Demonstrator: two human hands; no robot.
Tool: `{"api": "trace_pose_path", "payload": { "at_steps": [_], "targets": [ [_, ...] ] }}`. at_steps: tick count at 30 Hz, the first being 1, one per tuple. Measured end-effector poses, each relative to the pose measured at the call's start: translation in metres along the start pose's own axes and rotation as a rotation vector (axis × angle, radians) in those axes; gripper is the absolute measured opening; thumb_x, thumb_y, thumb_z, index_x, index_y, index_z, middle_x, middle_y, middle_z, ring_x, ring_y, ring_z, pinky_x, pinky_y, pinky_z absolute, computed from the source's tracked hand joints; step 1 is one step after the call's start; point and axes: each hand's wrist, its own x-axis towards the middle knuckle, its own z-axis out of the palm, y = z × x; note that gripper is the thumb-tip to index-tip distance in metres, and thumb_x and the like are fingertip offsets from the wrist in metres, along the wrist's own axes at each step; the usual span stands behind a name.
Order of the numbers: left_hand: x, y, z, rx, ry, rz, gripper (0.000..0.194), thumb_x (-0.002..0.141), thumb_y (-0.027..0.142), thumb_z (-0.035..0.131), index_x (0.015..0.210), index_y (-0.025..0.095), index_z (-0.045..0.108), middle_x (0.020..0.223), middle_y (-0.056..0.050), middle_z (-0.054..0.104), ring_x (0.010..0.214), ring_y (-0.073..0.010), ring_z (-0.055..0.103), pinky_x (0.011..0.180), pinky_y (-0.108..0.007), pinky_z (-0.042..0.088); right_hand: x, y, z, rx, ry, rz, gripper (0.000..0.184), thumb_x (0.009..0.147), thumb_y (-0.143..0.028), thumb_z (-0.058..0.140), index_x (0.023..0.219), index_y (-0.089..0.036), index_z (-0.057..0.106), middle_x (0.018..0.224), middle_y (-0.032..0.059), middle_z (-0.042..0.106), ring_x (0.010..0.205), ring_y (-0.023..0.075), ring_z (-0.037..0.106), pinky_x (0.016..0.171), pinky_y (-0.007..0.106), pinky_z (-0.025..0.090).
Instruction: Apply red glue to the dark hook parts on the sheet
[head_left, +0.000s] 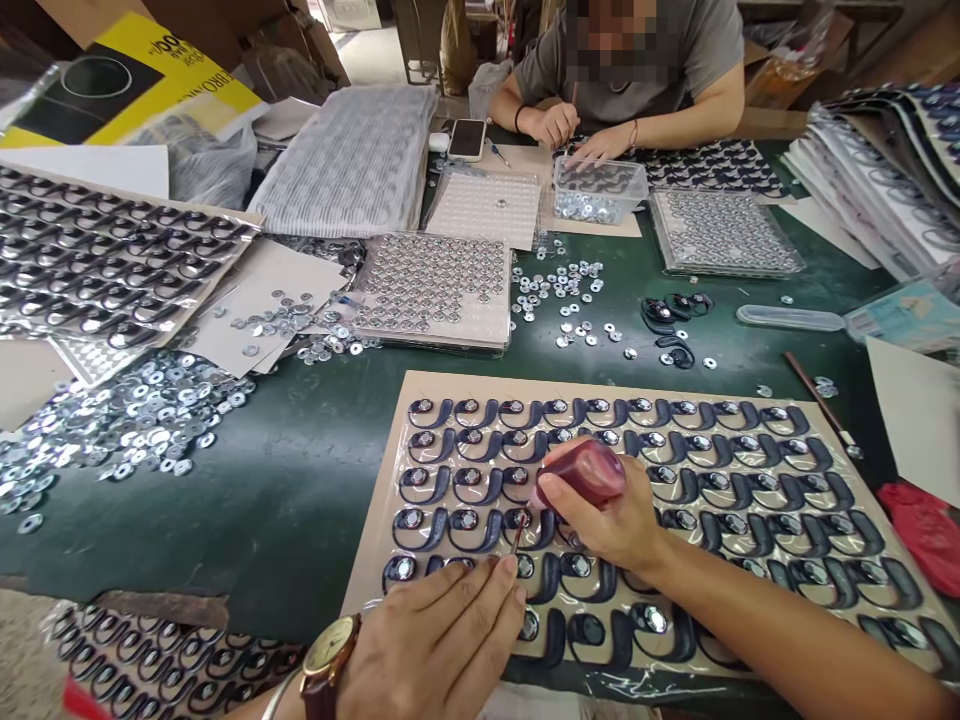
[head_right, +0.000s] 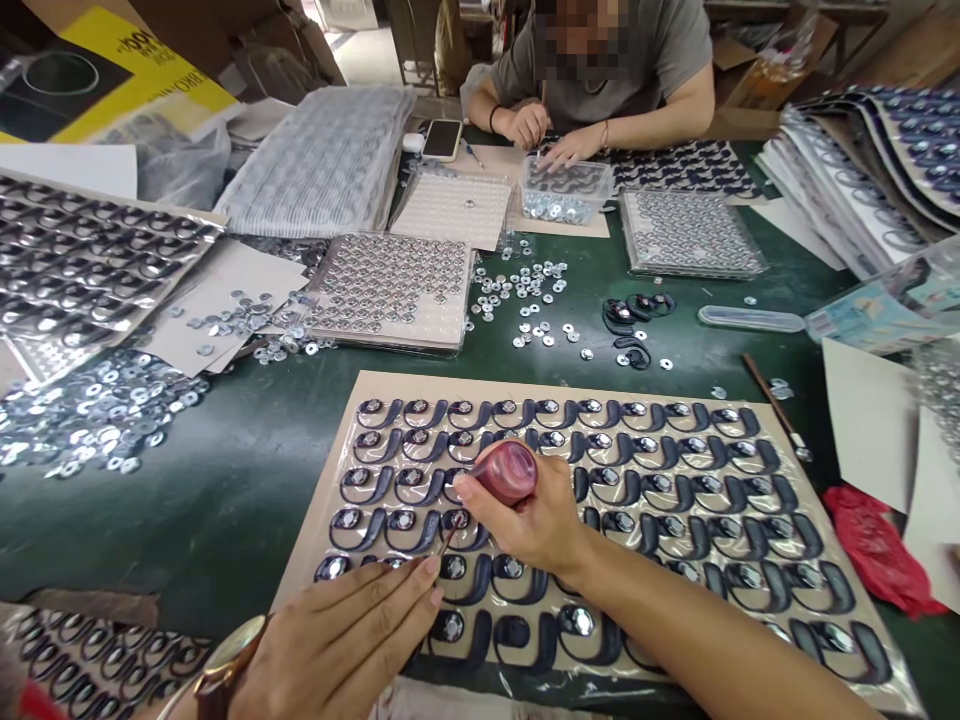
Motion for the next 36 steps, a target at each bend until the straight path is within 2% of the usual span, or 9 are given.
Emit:
{"api": "trace_pose_path", "payload": {
  "at_steps": [12, 16, 20, 23, 30, 36],
  "targets": [
    [-0.003, -0.001, 0.001, -0.011, 0.016, -0.024, 0.043, 0.093, 0.009, 0.026, 0.116, 0.0, 0.06, 0.119, -0.022, 0.062, 0.108, -0.0291, 0.063, 0.08, -0.036, 0.06, -0.001, -0.002, -0.002, -0.008, 0.003, 0.023, 0.011, 0.082, -0.028, 0.063, 0.086, -0.019, 0.061, 0.061, 0.002, 0.068, 0.054, 0.0177, 0.065, 0.056, 0.029, 0.055],
    [-0.005, 0.0, 0.001, -0.006, 0.011, -0.03, 0.043, 0.094, 0.01, 0.025, 0.118, 0.002, 0.059, 0.12, -0.02, 0.062, 0.112, -0.028, 0.062, 0.082, -0.036, 0.059, 0.002, -0.006, -0.003, -0.053, 0.017, -0.011, 0.01, 0.082, -0.029, 0.063, 0.083, -0.019, 0.062, 0.059, 0.0014, 0.067, 0.051, 0.017, 0.064, 0.055, 0.029, 0.054],
    [-0.005, -0.001, 0.001, -0.064, 0.028, -0.072, 0.047, 0.097, 0.013, 0.02, 0.118, 0.002, 0.06, 0.12, -0.018, 0.062, 0.114, -0.027, 0.06, 0.085, -0.036, 0.058, 0.004, -0.008, -0.004, -0.075, 0.016, -0.04, 0.009, 0.082, -0.029, 0.062, 0.081, -0.02, 0.063, 0.054, 0.0002, 0.064, 0.048, 0.0163, 0.062, 0.056, 0.029, 0.053],
    [-0.004, -0.004, -0.001, -0.104, 0.039, -0.086, 0.044, 0.097, 0.015, 0.022, 0.118, 0.002, 0.059, 0.122, -0.018, 0.062, 0.115, -0.0261, 0.059, 0.088, -0.036, 0.057, 0.003, -0.007, -0.004, -0.053, 0.002, -0.017, 0.011, 0.083, -0.031, 0.061, 0.081, -0.02, 0.062, 0.053, 0.0, 0.064, 0.047, 0.0162, 0.061, 0.053, 0.029, 0.053],
    [-0.004, -0.009, -0.003, -0.165, 0.058, -0.116, 0.039, 0.09, 0.007, 0.033, 0.117, 0.001, 0.059, 0.12, -0.017, 0.063, 0.117, -0.0248, 0.058, 0.09, -0.037, 0.057, 0.001, -0.005, -0.005, -0.041, -0.004, -0.037, 0.01, 0.083, -0.029, 0.061, 0.083, -0.019, 0.06, 0.056, 0.0008, 0.065, 0.048, 0.0165, 0.061, 0.052, 0.029, 0.052],
    [-0.006, -0.01, 0.0, -0.188, 0.064, -0.111, 0.045, 0.077, 0.001, 0.04, 0.118, 0.0, 0.058, 0.122, -0.018, 0.062, 0.12, -0.0266, 0.055, 0.092, -0.04, 0.055, 0.0, -0.004, -0.005, -0.002, -0.005, -0.027, 0.006, 0.083, -0.026, 0.061, 0.082, -0.02, 0.06, 0.057, 0.0012, 0.066, 0.049, 0.0168, 0.062, 0.053, 0.029, 0.052]
  ]
}}
